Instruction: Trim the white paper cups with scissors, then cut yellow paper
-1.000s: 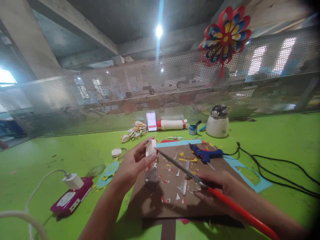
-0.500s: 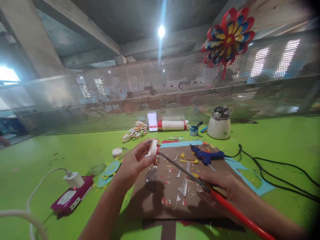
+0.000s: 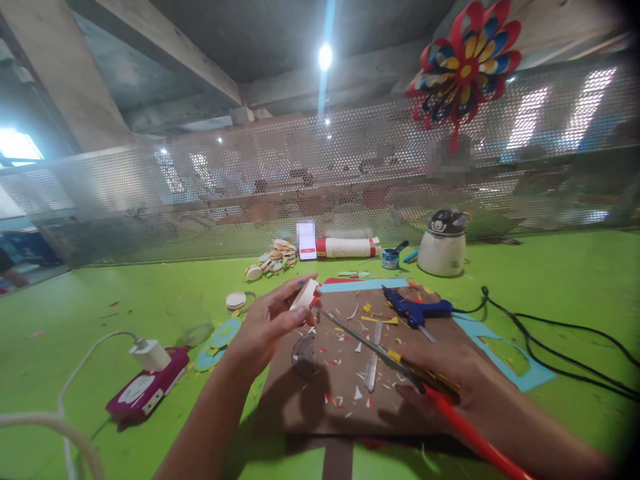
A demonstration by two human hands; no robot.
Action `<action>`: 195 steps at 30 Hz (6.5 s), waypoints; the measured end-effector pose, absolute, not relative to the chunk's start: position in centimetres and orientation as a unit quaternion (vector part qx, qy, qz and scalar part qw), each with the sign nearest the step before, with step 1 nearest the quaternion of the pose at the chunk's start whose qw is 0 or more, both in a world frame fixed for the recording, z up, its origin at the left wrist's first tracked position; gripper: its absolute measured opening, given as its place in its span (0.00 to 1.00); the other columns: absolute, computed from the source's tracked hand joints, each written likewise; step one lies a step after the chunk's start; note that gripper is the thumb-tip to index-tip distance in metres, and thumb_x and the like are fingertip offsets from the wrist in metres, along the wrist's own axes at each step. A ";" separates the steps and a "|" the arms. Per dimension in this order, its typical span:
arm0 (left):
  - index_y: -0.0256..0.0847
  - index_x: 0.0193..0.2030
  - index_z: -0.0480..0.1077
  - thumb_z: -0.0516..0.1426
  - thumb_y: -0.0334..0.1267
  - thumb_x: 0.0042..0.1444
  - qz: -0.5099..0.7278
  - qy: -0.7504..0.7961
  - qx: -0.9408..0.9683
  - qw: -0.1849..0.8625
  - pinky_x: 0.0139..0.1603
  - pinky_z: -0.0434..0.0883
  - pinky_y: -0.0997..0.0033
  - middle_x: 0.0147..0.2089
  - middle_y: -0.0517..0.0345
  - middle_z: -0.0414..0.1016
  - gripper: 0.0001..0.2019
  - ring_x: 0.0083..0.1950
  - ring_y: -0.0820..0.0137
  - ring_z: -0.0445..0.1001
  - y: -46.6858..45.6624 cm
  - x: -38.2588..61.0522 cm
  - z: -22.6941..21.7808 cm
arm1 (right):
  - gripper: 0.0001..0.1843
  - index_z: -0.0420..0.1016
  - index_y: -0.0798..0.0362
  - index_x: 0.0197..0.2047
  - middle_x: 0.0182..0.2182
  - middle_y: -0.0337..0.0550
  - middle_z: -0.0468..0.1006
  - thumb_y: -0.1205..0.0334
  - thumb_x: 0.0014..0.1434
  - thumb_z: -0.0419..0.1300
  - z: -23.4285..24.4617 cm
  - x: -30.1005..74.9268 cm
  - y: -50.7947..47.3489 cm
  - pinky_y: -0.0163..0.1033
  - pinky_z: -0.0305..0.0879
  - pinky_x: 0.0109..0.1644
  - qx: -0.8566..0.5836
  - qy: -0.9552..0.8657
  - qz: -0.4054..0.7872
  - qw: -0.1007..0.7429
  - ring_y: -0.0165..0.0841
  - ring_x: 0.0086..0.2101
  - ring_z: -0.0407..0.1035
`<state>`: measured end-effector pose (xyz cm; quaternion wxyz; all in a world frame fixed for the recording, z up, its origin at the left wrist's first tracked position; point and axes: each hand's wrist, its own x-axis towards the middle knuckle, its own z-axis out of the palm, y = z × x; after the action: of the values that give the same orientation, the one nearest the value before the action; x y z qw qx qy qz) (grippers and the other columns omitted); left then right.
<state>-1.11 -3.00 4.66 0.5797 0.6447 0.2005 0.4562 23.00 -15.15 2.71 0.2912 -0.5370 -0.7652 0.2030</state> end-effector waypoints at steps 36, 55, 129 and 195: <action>0.42 0.55 0.70 0.62 0.38 0.48 0.441 0.136 0.655 0.599 0.42 0.68 0.66 0.45 0.49 0.73 0.24 0.45 0.63 0.71 -2.7 -1.6 4.3 | 0.22 0.68 0.40 0.58 0.48 0.39 0.79 0.61 0.60 0.57 2.4 22.9 -15.3 0.41 0.72 0.44 -0.519 -0.775 0.177 0.314 0.39 0.41 0.74; 0.41 0.55 0.70 0.62 0.37 0.49 0.440 0.146 0.652 0.600 0.43 0.68 0.66 0.44 0.48 0.75 0.24 0.43 0.64 0.72 -2.9 -1.5 4.4 | 0.23 0.70 0.41 0.57 0.44 0.40 0.80 0.58 0.57 0.61 3.1 22.4 -15.5 0.40 0.72 0.43 -0.535 -0.767 0.172 0.311 0.38 0.38 0.75; 0.40 0.52 0.73 0.63 0.34 0.47 0.431 0.150 0.637 0.621 0.46 0.71 0.60 0.44 0.48 0.75 0.22 0.44 0.61 0.74 -2.8 -1.4 4.5 | 0.21 0.73 0.42 0.54 0.37 0.38 0.81 0.66 0.57 0.59 3.7 22.0 -15.8 0.35 0.69 0.39 -0.557 -0.767 0.158 0.276 0.35 0.35 0.73; 0.44 0.58 0.65 0.62 0.36 0.52 0.574 0.237 0.604 0.500 0.48 0.73 0.63 0.52 0.51 0.73 0.25 0.49 0.64 0.74 -2.7 0.6 3.5 | 0.13 0.75 0.51 0.45 0.40 0.44 0.80 0.59 0.57 0.56 1.4 21.8 -14.0 0.40 0.67 0.40 -0.598 -0.723 0.100 0.332 0.40 0.38 0.73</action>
<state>0.62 -2.73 3.49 0.5004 0.6036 0.2374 0.5735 21.77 -14.03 1.44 0.3321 -0.5980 -0.7226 0.1000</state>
